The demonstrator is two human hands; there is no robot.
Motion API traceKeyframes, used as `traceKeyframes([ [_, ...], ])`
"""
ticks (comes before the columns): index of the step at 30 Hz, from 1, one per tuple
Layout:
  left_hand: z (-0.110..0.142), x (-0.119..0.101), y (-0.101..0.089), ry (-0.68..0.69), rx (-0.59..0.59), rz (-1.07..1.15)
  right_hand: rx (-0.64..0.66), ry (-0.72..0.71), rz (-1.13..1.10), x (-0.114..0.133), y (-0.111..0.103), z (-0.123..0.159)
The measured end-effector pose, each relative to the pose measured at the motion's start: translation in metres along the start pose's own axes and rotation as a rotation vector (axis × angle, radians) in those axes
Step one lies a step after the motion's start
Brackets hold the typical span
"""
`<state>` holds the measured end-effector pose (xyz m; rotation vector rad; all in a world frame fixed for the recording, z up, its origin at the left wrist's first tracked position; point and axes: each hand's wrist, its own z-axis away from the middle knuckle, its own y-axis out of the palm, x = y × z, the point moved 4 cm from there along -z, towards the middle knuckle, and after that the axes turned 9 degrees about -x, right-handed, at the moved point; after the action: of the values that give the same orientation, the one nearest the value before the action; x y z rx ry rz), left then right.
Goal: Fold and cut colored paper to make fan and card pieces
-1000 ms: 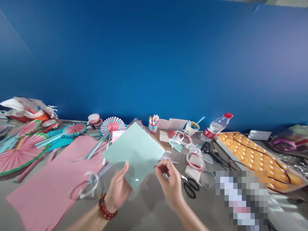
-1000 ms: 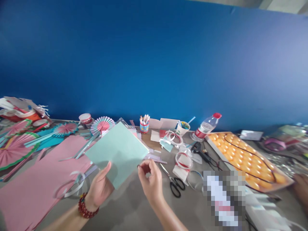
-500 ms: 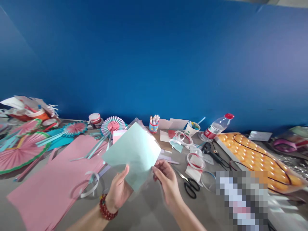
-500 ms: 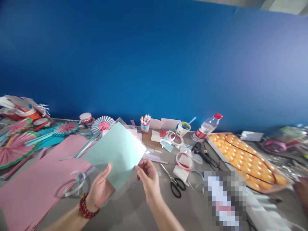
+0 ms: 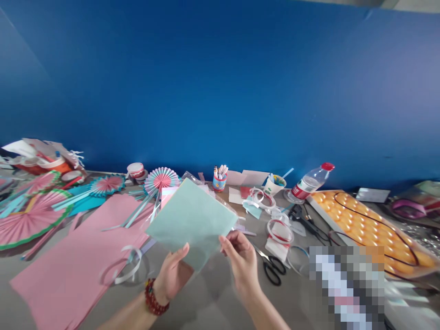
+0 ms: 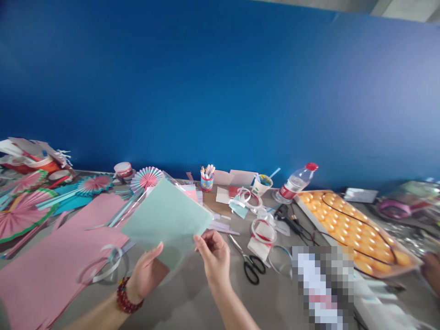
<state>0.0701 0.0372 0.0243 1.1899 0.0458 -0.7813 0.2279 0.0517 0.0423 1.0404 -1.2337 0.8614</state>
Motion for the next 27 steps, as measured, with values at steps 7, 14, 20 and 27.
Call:
traceKeyframes([
  [7,-0.004,-0.007,-0.008,0.138,-0.004,0.024,0.002,-0.126,0.197,0.002,-0.007,0.006],
  [14,-0.005,-0.02,-0.005,0.139,0.0,0.066,-0.111,-0.105,0.118,-0.006,-0.031,0.01],
  [20,-0.004,-0.021,-0.002,0.161,0.003,0.107,-0.146,-0.014,0.058,-0.013,-0.047,0.009],
  [27,-0.009,-0.027,-0.007,0.209,-0.036,0.142,-0.245,-0.233,0.165,-0.005,-0.049,0.014],
])
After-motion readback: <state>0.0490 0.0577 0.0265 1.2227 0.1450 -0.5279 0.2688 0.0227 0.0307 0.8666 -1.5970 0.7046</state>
